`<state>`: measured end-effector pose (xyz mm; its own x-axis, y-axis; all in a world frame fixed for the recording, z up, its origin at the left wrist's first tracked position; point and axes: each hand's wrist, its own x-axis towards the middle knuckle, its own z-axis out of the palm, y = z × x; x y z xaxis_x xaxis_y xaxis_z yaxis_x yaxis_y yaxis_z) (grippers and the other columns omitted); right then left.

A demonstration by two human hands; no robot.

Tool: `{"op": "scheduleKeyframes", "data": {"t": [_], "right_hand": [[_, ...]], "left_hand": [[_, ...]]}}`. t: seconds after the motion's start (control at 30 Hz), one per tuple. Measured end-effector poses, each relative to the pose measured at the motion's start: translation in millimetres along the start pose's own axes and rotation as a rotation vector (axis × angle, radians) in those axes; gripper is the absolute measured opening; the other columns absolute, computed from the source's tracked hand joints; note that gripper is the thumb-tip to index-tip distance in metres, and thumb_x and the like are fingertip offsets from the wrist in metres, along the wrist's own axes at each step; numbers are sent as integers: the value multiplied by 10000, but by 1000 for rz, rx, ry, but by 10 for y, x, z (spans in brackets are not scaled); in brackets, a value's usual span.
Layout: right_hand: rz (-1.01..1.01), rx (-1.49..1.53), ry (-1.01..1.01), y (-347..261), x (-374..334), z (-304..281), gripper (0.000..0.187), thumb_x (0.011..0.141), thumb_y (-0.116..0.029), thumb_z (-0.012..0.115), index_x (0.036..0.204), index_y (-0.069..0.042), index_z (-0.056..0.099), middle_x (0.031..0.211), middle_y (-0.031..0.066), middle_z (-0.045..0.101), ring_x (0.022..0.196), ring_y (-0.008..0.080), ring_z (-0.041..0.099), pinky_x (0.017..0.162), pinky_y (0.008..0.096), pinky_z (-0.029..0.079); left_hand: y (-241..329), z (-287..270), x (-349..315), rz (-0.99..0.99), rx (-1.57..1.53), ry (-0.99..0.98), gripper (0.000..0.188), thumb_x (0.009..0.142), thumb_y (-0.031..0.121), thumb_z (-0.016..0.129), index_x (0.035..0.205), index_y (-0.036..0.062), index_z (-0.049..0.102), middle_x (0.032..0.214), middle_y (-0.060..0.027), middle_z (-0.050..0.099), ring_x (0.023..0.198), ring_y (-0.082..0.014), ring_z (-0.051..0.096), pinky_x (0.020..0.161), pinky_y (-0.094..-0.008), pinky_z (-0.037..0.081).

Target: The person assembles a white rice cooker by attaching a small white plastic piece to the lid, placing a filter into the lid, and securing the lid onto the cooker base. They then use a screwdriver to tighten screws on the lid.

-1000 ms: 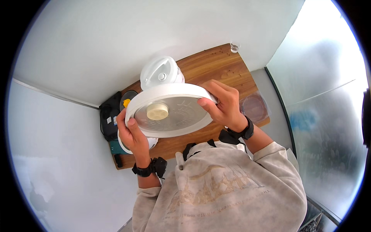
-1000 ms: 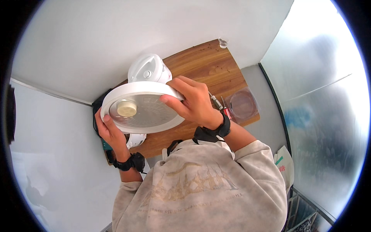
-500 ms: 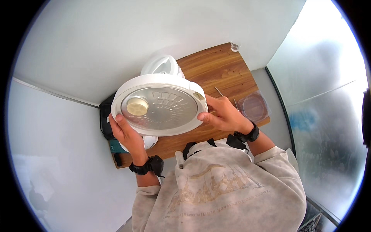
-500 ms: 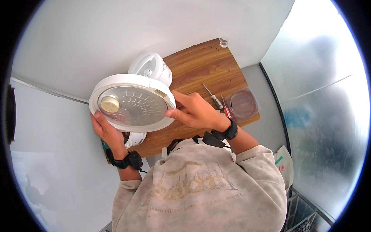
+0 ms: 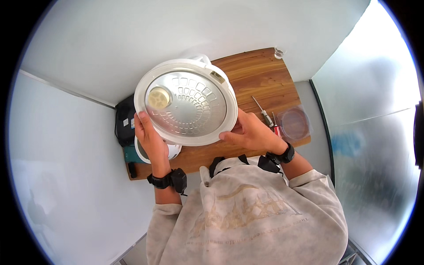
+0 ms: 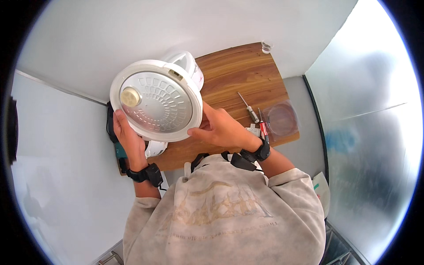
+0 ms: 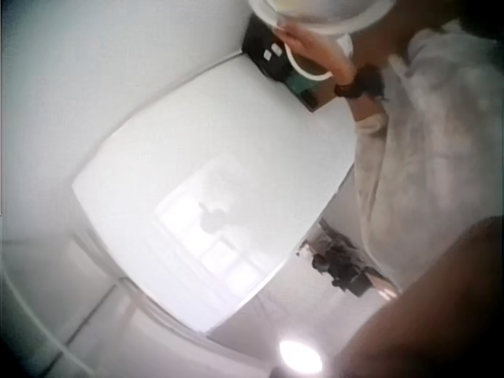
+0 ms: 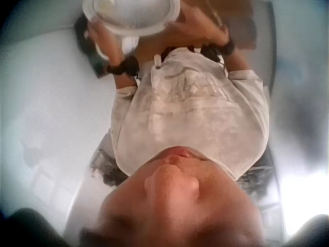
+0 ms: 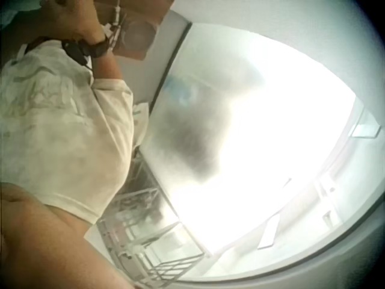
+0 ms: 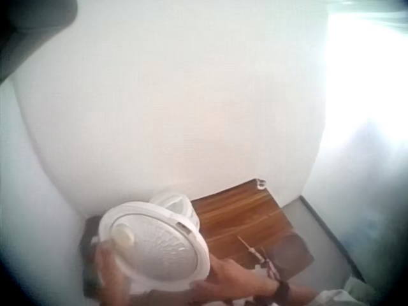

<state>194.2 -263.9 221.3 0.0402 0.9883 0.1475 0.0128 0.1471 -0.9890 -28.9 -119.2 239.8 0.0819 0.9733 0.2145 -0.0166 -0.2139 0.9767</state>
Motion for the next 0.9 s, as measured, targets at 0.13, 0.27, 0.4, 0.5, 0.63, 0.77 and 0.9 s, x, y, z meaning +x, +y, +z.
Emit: {"op": "scheduleKeyframes", "data": {"t": [0.13, 0.27, 0.4, 0.5, 0.63, 0.77, 0.9], "right_hand": [[90, 217, -31, 91, 74, -71, 490, 920, -100, 668, 1337, 18, 440, 1076, 141, 680, 926, 208, 700, 819, 338, 592], [197, 470, -24, 111, 140, -148, 400, 953, -91, 626, 1299, 30, 465, 1099, 119, 656, 889, 181, 694, 782, 302, 596], [308, 494, -36, 216, 202, -190, 395, 962, -154, 630, 1286, 18, 482, 1095, 113, 652, 862, 184, 698, 778, 302, 592], [374, 507, -67, 364, 267, -195, 393, 962, -168, 633, 1280, 11, 487, 1090, 112, 652, 860, 178, 698, 775, 302, 591], [451, 529, -92, 524, 351, -164, 418, 966, -182, 630, 1307, -7, 463, 1089, 109, 650, 855, 163, 695, 759, 295, 592], [446, 397, -40, 674, 508, -64, 457, 977, -202, 617, 1357, -42, 423, 1099, 105, 647, 904, 165, 672, 773, 306, 577], [418, 292, 74, 651, 643, -96, 433, 1016, -296, 525, 1373, -71, 427, 1145, 105, 638, 972, 171, 638, 802, 322, 542]], "left_hand": [[10, -38, -21, -224, -206, -10, 453, 1039, 337, 485, 1330, -10, 496, 1239, -85, 598, 1102, -158, 586, 922, -286, 478], [114, -138, -64, -299, -374, -235, 460, 981, 196, 573, 1380, -1, 459, 1291, -91, 573, 1178, -170, 555, 1014, -335, 435], [-88, -229, -239, -353, 10, -373, 588, 874, 56, 702, 1393, 11, 428, 1297, -64, 566, 1187, -141, 539, 1030, -312, 420], [0, -120, -275, -391, -137, -366, 614, 868, 57, 709, 1399, 12, 405, 1295, -61, 564, 1182, -137, 538, 1026, -301, 418], [-23, -97, -273, -301, -52, -340, 608, 865, 49, 708, 1387, 13, 400, 1265, -62, 566, 1158, -130, 535, 1007, -292, 419], [-9, -141, -266, -171, 62, -346, 593, 864, 77, 728, 1367, 15, 420, 1236, -69, 575, 1118, -133, 552, 980, -291, 437], [16, -331, -284, -149, 227, -330, 610, 859, 126, 763, 1362, 10, 439, 1206, -72, 602, 1089, -136, 581, 952, -296, 466]]}}
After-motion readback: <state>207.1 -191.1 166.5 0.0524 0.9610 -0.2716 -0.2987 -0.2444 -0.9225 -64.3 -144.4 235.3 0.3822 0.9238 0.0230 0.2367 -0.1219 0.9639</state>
